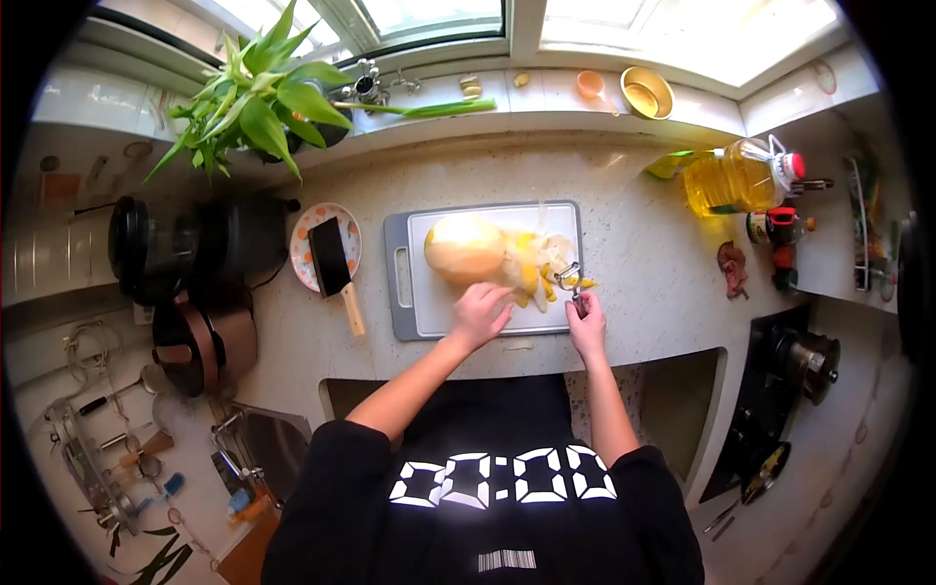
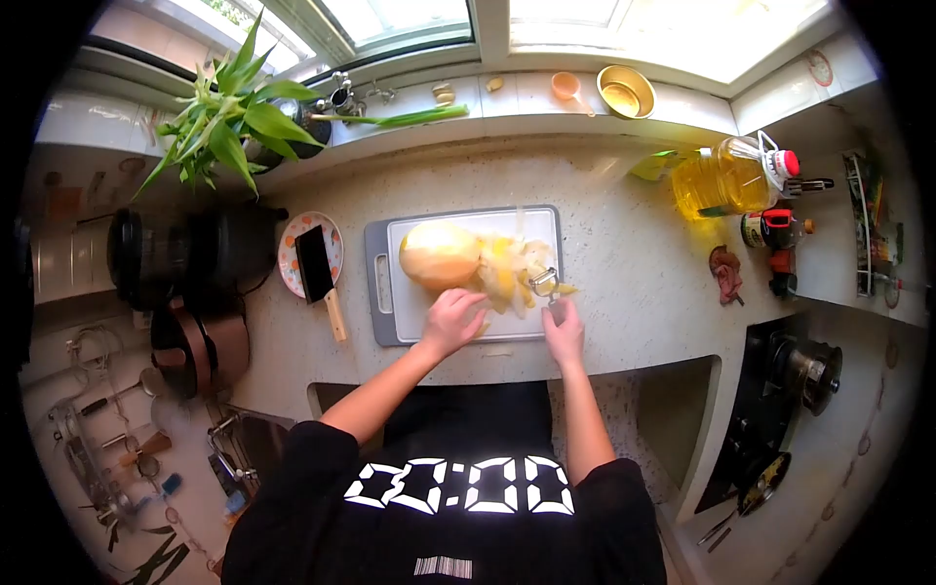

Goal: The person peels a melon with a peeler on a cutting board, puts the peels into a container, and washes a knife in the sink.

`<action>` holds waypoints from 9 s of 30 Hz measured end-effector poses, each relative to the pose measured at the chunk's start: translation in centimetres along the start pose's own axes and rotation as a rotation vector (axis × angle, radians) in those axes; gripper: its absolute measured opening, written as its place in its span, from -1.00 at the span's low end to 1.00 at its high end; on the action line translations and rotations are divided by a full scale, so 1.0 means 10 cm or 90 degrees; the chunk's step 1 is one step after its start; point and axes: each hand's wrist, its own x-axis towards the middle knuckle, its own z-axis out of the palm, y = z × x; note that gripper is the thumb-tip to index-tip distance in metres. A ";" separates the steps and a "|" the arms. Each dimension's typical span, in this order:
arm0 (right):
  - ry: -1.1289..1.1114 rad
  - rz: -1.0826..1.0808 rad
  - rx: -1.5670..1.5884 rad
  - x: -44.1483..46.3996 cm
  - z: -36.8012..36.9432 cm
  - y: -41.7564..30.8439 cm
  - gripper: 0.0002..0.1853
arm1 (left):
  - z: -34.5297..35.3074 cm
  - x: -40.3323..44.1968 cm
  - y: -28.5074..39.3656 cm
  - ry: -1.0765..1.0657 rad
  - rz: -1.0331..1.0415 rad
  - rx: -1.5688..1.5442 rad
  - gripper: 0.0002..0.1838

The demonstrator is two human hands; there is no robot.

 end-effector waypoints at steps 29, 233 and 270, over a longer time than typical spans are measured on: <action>-0.235 -0.237 -0.435 -0.73 0.33 0.13 -0.67 | 0.35 -0.11 -0.30 -0.028 -0.092 -0.001 -0.84; 1.226 0.390 0.010 -5.70 -1.81 1.85 -0.70 | 3.23 -4.73 3.94 -1.086 0.283 -0.049 -0.59; 1.092 0.650 1.036 -7.30 -0.24 5.44 -0.65 | 5.35 -7.03 2.15 -1.154 -0.288 0.292 -0.29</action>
